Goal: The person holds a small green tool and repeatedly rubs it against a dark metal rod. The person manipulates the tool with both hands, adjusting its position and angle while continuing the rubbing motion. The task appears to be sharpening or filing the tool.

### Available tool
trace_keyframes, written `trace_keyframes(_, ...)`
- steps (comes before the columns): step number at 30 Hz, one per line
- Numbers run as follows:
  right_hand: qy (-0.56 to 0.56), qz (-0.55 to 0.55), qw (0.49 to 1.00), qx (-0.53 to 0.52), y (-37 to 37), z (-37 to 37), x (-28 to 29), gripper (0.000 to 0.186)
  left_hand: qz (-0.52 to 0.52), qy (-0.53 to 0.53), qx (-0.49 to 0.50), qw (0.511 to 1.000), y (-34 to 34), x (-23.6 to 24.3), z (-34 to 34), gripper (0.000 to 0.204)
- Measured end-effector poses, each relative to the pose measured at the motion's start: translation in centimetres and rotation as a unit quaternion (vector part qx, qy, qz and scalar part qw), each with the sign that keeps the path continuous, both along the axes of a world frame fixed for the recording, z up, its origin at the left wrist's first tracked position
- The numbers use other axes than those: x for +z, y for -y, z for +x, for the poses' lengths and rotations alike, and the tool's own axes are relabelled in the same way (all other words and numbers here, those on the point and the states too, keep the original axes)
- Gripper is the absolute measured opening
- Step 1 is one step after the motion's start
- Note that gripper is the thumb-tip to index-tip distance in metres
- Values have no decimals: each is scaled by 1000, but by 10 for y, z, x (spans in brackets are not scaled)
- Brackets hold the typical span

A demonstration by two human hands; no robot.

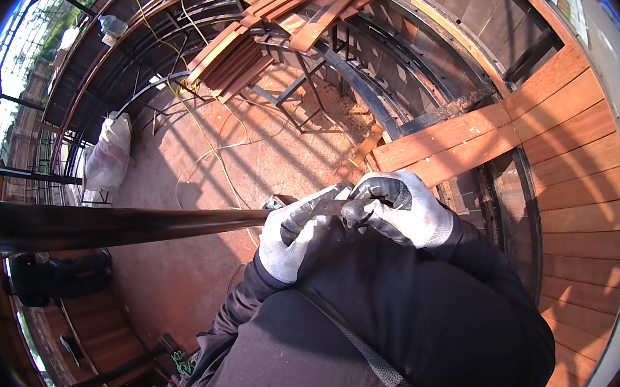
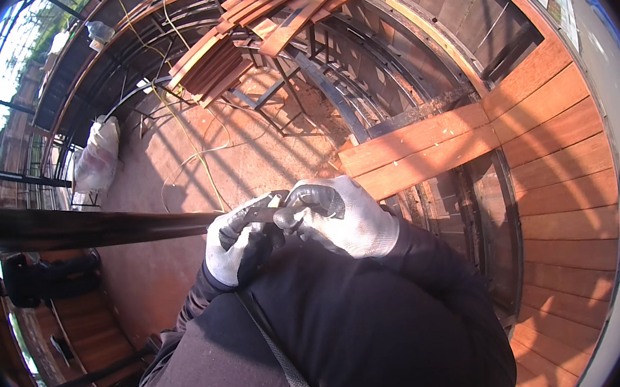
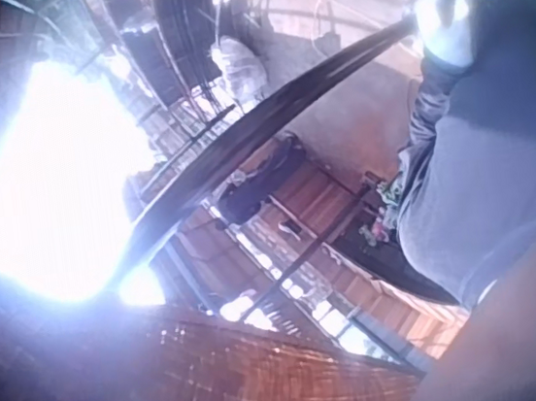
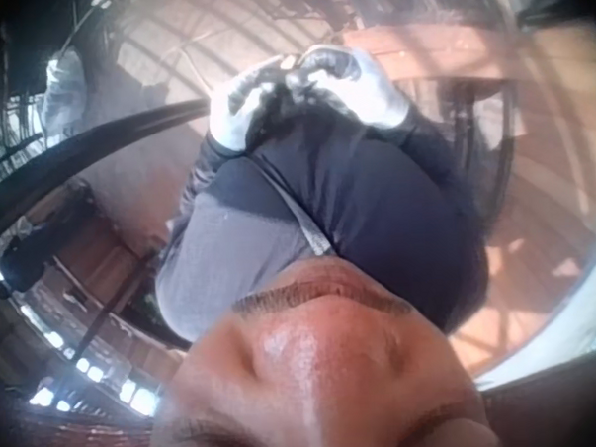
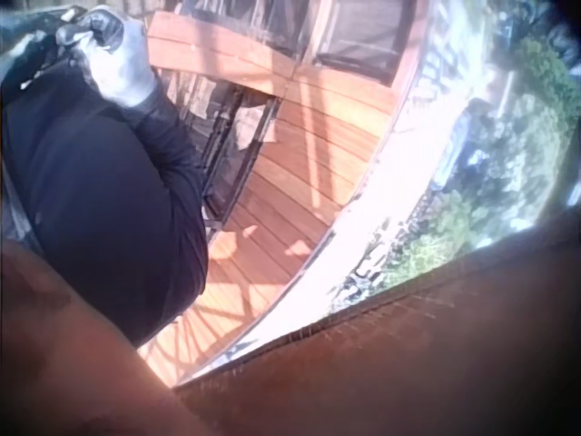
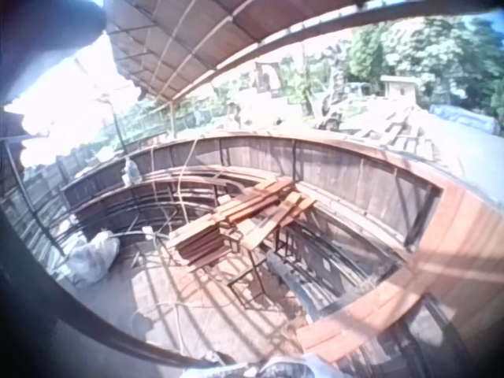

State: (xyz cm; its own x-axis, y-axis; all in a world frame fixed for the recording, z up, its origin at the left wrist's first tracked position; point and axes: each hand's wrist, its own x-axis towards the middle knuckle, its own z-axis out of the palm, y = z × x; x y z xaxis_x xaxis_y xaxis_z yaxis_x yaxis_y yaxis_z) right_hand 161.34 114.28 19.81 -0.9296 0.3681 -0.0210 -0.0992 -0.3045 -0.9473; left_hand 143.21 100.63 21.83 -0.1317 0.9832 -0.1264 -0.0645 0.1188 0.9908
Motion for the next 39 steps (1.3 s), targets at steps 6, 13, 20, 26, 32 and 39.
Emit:
trace_keyframes(6, -92, 0, 980, -179, -16, 19, -15, 19, 12, -79, 11, 997, 8, -7, 0, 41)
trace_keyframes(13, -26, 136, 953, -271, -25, 43, 27, 39, 38, -70, 16, 997, 0, -8, 2, 37)
trace_keyframes(20, 6, 78, 996, -51, 7, 3, 23, 11, 53, -55, -18, 997, -1, -9, -4, 44)
trace_keyframes(26, -1, 141, 988, -61, 6, 4, 20, 12, 68, -67, 0, 995, -3, -2, 0, 47)
trace_keyframes(32, -5, 96, 985, -144, 3, 14, 21, 17, 61, -117, 32, 991, 4, -13, -1, 41)
trace_keyframes(39, -83, 192, 889, -408, -45, 62, 26, 40, 57, -25, 40, 997, 3, -7, 0, 31)
